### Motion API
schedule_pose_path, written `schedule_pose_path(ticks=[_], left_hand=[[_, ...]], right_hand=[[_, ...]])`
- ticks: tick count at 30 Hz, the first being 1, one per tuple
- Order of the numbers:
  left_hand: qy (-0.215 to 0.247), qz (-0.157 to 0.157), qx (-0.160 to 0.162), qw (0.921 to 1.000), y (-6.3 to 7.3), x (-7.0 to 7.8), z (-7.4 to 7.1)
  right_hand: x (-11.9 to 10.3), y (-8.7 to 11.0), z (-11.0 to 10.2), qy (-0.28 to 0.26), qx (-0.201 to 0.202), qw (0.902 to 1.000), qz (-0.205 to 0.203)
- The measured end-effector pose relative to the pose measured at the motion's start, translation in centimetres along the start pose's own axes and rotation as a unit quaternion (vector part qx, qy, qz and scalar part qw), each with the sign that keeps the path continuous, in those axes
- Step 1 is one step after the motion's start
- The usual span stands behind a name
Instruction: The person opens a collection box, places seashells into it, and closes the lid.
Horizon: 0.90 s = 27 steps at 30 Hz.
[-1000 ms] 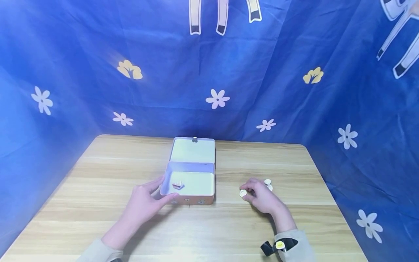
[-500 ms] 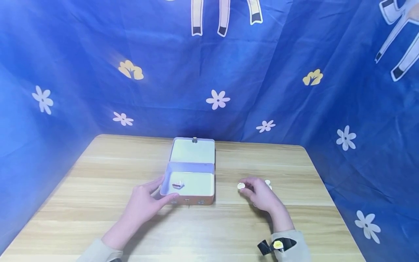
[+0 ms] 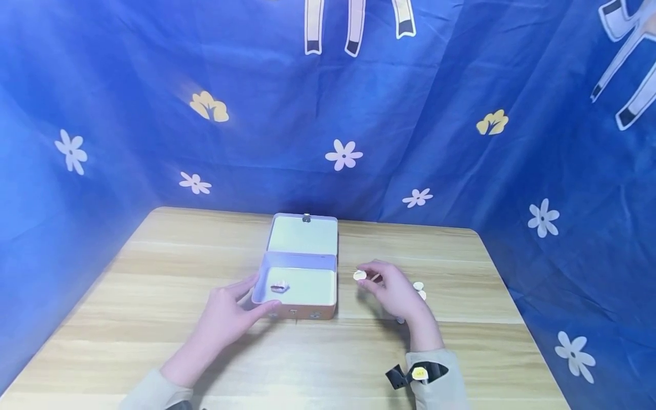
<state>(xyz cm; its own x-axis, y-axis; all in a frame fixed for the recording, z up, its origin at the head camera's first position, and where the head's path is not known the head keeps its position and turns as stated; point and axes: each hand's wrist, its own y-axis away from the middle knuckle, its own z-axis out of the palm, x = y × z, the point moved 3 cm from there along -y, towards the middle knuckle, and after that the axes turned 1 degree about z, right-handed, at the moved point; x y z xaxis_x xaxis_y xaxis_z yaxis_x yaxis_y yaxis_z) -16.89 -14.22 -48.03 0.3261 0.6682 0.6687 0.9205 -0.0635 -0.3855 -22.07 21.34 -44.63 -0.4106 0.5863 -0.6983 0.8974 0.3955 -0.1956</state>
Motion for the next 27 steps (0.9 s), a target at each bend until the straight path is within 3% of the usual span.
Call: schedule_pose_path(ticks=[9,17,27], left_hand=[[0.006,0.002,0.004,1.0,-0.1,0.0,-0.1],[0.005,-0.007,0.0,1.0,0.0,0.0,-0.1],[0.005,-0.013,-0.004,0.9999,0.0,0.1,-0.1]], right_hand=[[-2.1,-2.5,0.7,-0.029,-0.015,0.9984,-0.045],[-4.1,-4.4,1.5,-0.059,-0.041,0.9958,-0.057],[-4.9,-6.0,3.4,-0.072,-0.06,0.9934,-0.066]])
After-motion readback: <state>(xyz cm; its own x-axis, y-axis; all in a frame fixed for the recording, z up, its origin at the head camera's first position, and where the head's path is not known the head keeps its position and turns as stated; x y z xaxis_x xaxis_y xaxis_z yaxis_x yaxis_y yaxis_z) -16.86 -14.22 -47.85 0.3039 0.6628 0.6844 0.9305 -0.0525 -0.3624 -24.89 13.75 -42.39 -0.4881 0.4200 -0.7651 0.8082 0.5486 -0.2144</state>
